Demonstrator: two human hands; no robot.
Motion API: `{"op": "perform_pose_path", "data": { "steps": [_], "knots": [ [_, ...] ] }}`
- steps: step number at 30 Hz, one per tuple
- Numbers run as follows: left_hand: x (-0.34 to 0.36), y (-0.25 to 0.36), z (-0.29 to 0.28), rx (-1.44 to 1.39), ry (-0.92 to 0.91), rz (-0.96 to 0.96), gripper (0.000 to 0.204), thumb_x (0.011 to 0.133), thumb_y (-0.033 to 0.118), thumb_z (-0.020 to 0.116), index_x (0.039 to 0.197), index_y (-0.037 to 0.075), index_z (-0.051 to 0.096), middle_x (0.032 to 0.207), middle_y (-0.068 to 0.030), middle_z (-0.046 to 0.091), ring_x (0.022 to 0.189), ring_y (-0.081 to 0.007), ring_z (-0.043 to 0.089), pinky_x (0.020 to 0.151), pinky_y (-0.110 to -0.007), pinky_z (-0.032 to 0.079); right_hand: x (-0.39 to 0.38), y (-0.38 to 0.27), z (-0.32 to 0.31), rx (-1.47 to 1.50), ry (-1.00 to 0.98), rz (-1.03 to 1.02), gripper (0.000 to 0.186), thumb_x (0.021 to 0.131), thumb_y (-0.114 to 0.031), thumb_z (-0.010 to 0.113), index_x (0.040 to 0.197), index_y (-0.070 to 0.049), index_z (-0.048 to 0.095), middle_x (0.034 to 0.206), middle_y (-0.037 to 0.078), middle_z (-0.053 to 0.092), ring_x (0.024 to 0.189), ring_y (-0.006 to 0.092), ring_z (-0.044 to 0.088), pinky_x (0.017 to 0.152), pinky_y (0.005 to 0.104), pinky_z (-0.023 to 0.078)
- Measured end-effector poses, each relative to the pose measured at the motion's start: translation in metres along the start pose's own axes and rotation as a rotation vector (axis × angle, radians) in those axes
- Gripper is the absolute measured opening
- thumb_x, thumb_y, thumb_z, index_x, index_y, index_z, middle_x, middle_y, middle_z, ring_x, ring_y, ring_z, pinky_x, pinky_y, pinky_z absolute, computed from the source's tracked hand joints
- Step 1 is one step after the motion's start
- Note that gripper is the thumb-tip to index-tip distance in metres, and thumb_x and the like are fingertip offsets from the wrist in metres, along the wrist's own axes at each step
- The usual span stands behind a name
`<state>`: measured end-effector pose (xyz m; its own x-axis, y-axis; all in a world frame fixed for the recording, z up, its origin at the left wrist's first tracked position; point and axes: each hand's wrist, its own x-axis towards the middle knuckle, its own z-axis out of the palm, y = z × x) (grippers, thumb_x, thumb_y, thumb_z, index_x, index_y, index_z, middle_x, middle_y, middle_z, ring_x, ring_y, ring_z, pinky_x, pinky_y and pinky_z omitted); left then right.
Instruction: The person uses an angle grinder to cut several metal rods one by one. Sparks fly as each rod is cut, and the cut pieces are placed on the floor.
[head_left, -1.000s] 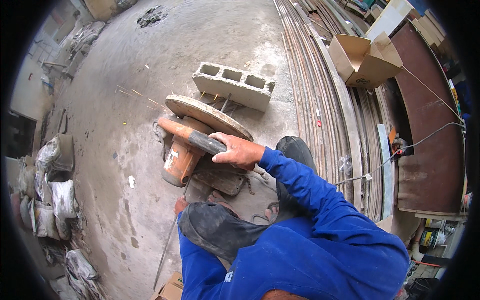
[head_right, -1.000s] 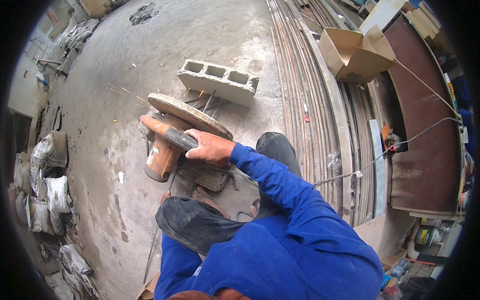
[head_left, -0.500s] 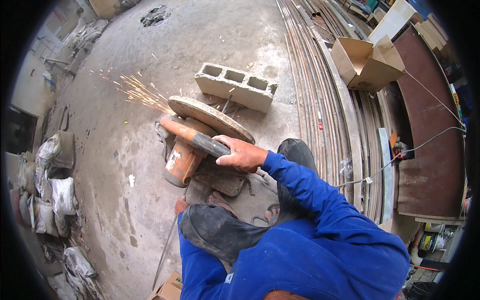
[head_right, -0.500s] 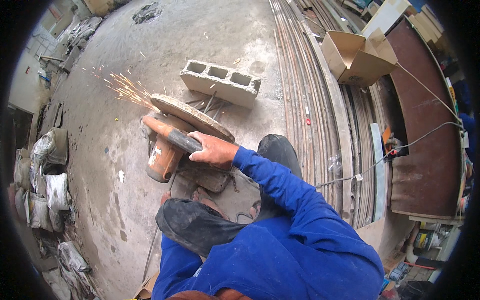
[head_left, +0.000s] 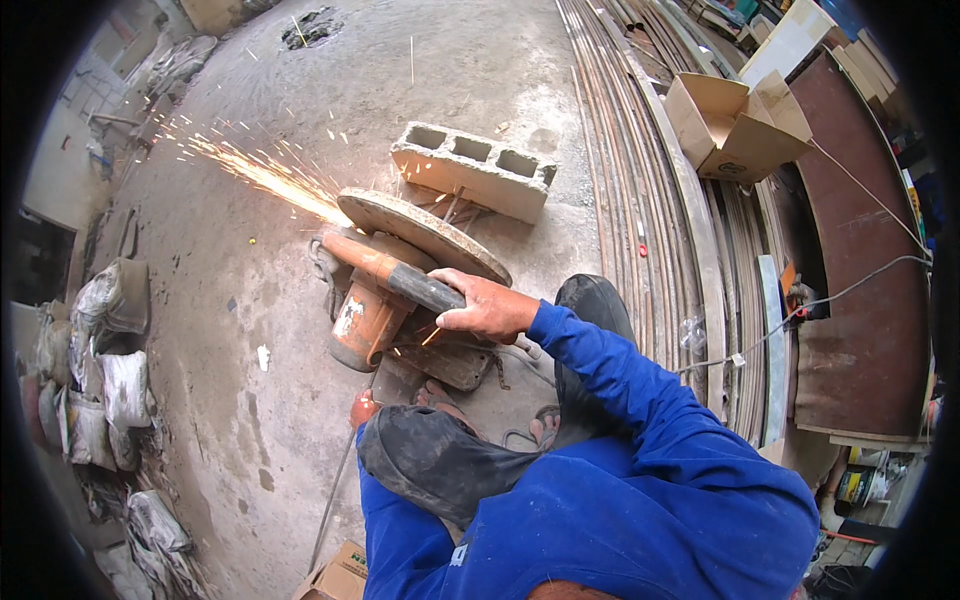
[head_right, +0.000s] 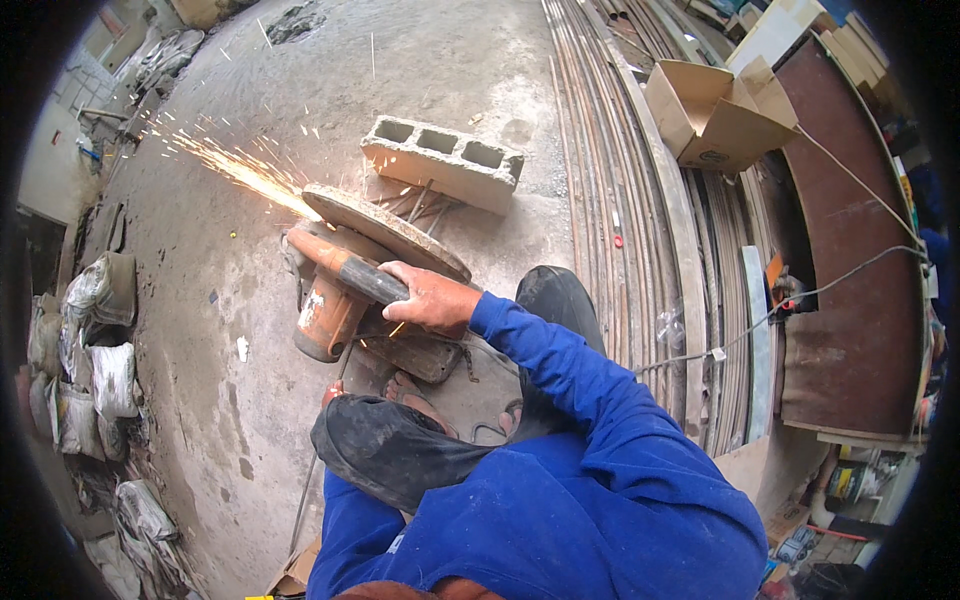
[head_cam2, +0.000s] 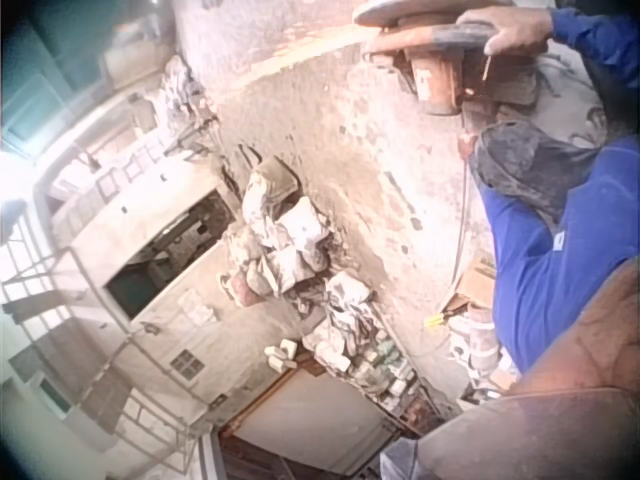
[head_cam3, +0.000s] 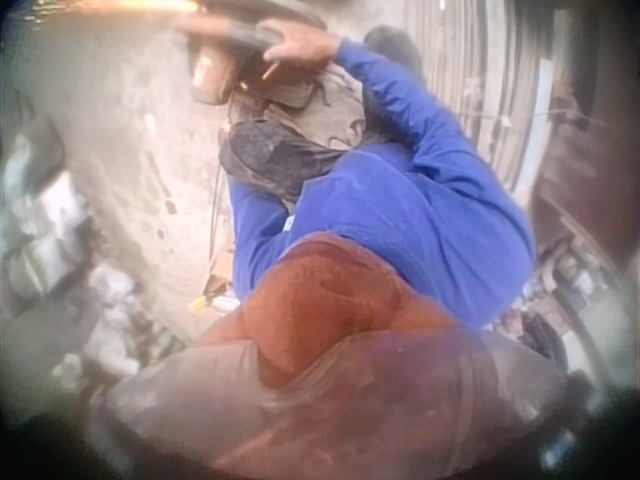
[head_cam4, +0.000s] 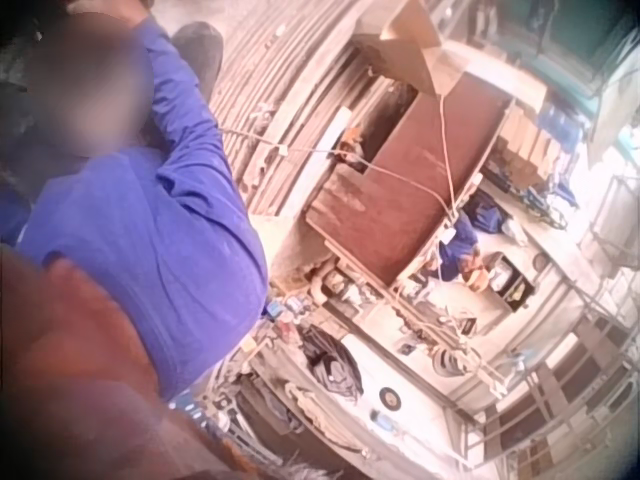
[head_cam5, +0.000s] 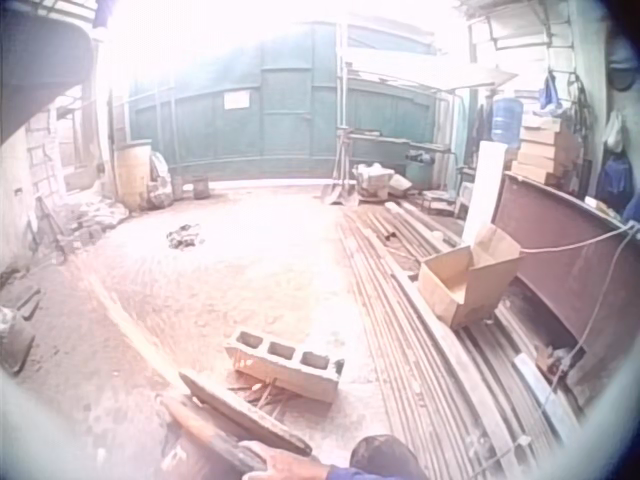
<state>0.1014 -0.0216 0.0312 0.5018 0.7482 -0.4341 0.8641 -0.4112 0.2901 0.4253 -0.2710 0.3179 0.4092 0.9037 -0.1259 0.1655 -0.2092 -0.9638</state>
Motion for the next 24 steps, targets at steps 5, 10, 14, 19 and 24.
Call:
{"op": "perform_pose_path", "data": {
  "steps": [5, 10, 14, 19, 24],
  "knots": [
    [0.0018, 0.0002, 0.0015, -0.007, 0.013, 0.006, 0.046, 0.101, 0.041, 0.038, 0.106, 0.004, 0.065, 0.106, -0.0242, 0.066, 0.104, -0.0443, 0.06, 0.088, -0.056, 0.042, 0.0006, 0.0021, 0.0003, -0.019, 0.009, -0.027, 0.074, 0.082, -0.033, 0.069, 0.14, 0.002, 0.039, 0.126, 0.023, 0.057, 0.117, 0.0307, 0.055, 0.102, 0.0374, 0.041],
    [0.0036, -0.0004, 0.0009, -0.014, 0.017, 0.011, 0.046, 0.101, 0.041, 0.038, 0.105, 0.004, 0.065, 0.105, -0.0244, 0.066, 0.103, -0.0446, 0.06, 0.088, -0.056, 0.042, 0.0011, 0.0023, 0.0004, -0.018, 0.008, -0.028, 0.074, 0.082, -0.034, 0.069, 0.14, 0.003, 0.039, 0.126, 0.024, 0.056, 0.118, 0.0315, 0.055, 0.102, 0.038, 0.041],
    [0.0031, -0.0016, 0.0026, -0.016, 0.025, 0.017, 0.046, 0.101, 0.041, 0.039, 0.105, 0.003, 0.065, 0.104, -0.0245, 0.066, 0.103, -0.0449, 0.06, 0.087, -0.056, 0.043, -0.0009, 0.0006, 0.0, 0.0, 0.002, -0.013, 0.074, 0.082, -0.034, 0.068, 0.14, 0.003, 0.04, 0.126, 0.024, 0.056, 0.119, 0.0322, 0.055, 0.102, 0.0384, 0.041],
    [0.0029, -0.0041, 0.0054, -0.026, 0.038, 0.026, 0.046, 0.101, 0.041, 0.039, 0.104, 0.003, 0.065, 0.103, -0.0247, 0.067, 0.102, -0.0452, 0.06, 0.086, -0.056, 0.043, -0.0011, -0.001, -0.0017, -0.032, -0.023, 0.002, 0.075, 0.084, -0.033, 0.068, 0.144, 0.001, 0.037, 0.132, 0.02, 0.053, 0.124, 0.0282, 0.051, 0.106, 0.0373, 0.037],
    [0.0025, -0.0031, 0.006, -0.045, 0.065, 0.036, 0.046, 0.101, 0.04, 0.04, 0.104, 0.003, 0.065, 0.102, -0.0249, 0.067, 0.101, -0.0455, 0.06, 0.086, -0.056, 0.043, -0.002, -0.0019, -0.0022, -0.021, -0.033, 0.019, 0.074, 0.085, -0.033, 0.067, 0.144, 0.001, 0.037, 0.132, 0.021, 0.053, 0.124, 0.0286, 0.051, 0.106, 0.0373, 0.037]
  ]
}}
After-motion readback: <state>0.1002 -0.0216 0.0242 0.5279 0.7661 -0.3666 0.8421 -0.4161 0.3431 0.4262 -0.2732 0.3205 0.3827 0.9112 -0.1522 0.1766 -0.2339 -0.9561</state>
